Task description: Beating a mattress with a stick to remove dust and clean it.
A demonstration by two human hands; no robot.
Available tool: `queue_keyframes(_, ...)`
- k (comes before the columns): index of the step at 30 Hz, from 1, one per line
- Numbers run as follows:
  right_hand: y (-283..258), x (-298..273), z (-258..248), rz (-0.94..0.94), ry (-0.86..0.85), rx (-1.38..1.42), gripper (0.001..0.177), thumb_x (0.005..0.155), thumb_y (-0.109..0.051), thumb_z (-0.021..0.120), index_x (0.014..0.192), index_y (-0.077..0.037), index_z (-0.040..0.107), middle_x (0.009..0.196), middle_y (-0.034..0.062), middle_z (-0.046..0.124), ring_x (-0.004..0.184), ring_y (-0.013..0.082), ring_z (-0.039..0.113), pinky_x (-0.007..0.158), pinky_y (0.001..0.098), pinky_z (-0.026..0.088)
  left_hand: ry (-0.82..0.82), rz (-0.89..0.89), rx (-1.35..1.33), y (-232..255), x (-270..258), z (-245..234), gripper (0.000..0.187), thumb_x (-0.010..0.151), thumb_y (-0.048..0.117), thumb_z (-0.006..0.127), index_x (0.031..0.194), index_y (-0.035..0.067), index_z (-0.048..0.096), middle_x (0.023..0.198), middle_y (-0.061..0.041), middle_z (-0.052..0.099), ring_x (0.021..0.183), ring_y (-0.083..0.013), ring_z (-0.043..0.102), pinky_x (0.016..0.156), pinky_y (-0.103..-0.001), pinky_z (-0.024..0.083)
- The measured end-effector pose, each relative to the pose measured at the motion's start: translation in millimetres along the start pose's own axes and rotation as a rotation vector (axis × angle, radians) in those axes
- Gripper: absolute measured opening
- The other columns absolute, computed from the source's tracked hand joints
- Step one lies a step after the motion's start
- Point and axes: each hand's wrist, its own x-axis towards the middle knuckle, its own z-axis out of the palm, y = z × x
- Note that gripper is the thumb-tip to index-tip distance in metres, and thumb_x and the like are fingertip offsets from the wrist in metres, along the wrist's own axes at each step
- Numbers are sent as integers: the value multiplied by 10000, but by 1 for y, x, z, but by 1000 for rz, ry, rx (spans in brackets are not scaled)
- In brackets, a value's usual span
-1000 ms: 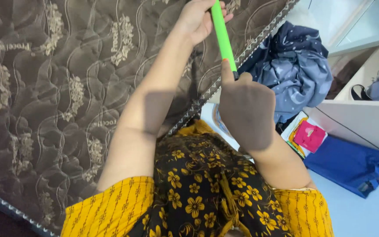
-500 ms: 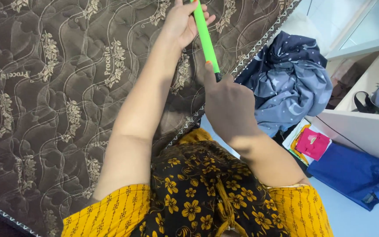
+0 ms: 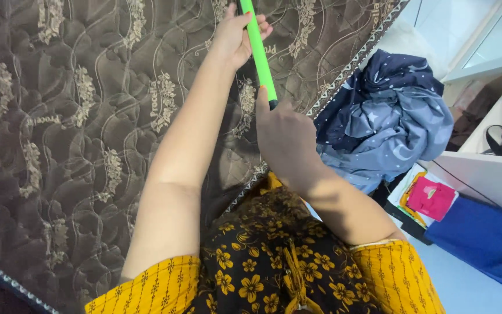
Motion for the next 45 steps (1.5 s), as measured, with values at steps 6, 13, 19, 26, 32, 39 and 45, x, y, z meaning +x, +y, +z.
queue_keyframes(6,-19,-27,7,74,79,60,583,886,-90,570,1467,-55,538,851,135,655,570,270,695,472,382,551,-220,-95,-123,-8,-2,-27,577,1049,-6,456,1565,132,237,990,-210,598,845,-326,654,1007,-616,603)
queue_keyframes(13,-78,-126,-85,133,280,-20,412,960,-257,660,1343,-108,633,828,71,601,600,235,646,476,364,491,-298,-144,-75,-8,-131,50,387,1046,-44,448,1394,65,320,967,-203,584,881,-315,671,1033,-643,595)
queue_keyframes(19,-137,-195,-115,265,257,-148,411,914,-343,702,1259,-119,697,684,36,582,458,227,589,395,387,438,-331,-256,-31,-32,-225,55,424,1018,-33,503,1379,83,313,987,-179,581,867,-299,664,977,-631,608)
queue_keyframes(26,-175,-221,-111,247,86,-247,423,912,-270,636,1263,-40,686,635,23,577,433,174,600,363,338,446,-300,-387,17,-21,-274,42,524,1003,-15,483,1465,122,277,1005,-183,593,860,-310,666,963,-611,595)
queue_keyframes(32,-155,-203,-65,218,75,-308,452,872,-176,585,1305,-87,678,660,0,576,448,130,601,359,293,441,-305,-341,-48,-40,-225,25,567,1036,-24,469,1537,107,239,1024,-210,578,846,-322,655,997,-624,598)
queue_keyframes(39,-119,-183,-28,249,77,-254,495,860,-162,587,1345,-107,671,698,23,591,458,151,616,381,288,467,-201,-344,22,-66,-171,14,575,1026,-4,463,1533,149,239,1025,-212,585,827,-318,653,954,-632,615)
queue_keyframes(45,-105,-174,-13,253,105,-210,504,868,-147,588,1365,-101,653,728,49,591,509,186,635,411,311,478,-182,-345,71,-69,-148,16,571,1019,-1,456,1516,182,242,1025,-211,584,833,-322,653,927,-635,616)
